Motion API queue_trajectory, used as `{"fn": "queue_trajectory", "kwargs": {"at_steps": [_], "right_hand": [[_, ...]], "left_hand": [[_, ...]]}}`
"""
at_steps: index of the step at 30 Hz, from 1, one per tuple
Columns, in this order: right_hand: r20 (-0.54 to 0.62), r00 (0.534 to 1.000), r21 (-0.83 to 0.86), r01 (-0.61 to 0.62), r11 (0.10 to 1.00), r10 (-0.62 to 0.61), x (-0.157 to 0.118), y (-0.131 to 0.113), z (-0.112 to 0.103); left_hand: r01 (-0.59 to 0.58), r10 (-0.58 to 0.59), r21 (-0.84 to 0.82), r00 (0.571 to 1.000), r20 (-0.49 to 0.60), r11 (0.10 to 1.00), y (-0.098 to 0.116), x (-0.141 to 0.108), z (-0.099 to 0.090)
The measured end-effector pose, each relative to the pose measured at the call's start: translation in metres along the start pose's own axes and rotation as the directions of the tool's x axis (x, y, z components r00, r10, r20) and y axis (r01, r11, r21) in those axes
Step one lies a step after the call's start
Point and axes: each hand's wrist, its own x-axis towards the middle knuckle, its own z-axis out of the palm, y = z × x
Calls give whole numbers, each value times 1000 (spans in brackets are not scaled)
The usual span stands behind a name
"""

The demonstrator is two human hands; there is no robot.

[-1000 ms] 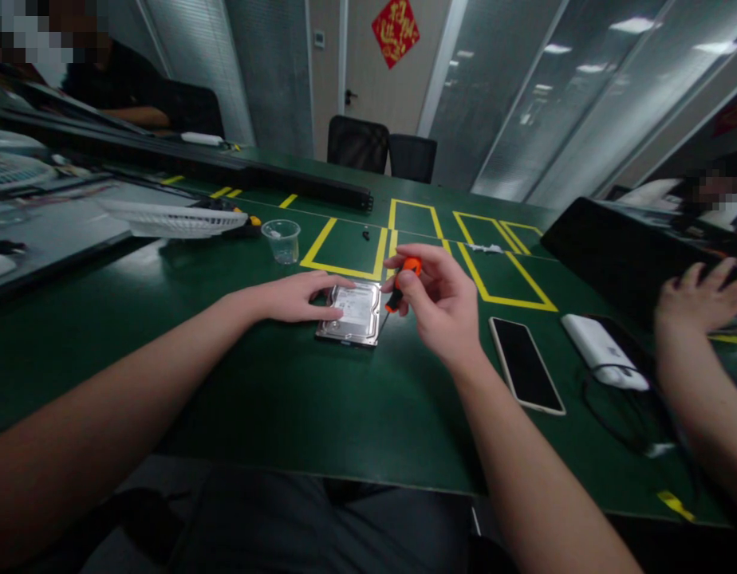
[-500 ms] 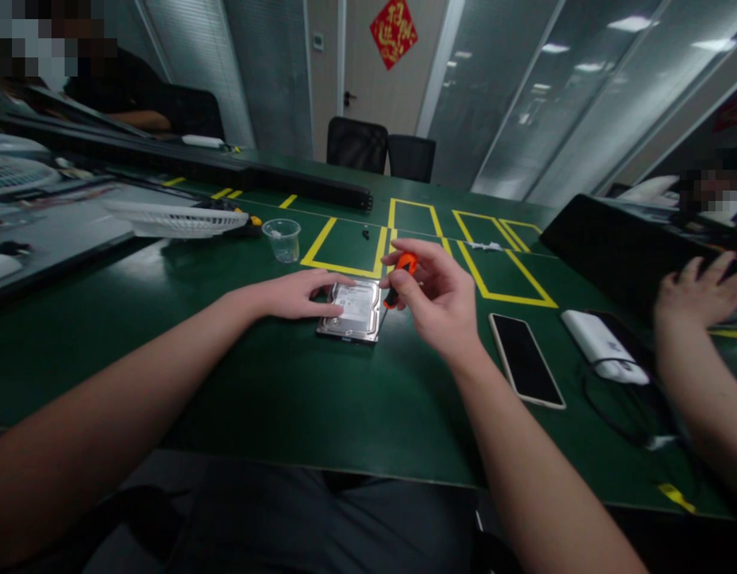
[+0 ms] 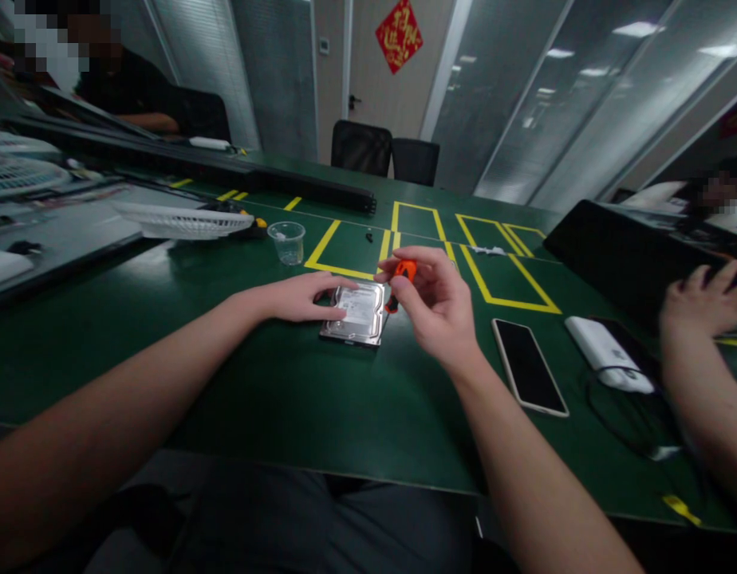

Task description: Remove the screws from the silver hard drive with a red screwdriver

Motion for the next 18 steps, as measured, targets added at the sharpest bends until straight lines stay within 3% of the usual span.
{"fn": "queue_trajectory", "kwargs": {"at_steps": [12, 18], "right_hand": [[42, 997, 25, -70, 997, 69, -3, 4, -2], [34, 999, 26, -36, 999, 35, -1, 3, -2]], "left_hand": [[9, -9, 14, 1000, 11, 1000, 3, -2, -1], [-9, 9, 21, 1000, 1, 1000, 2, -1, 0]]}}
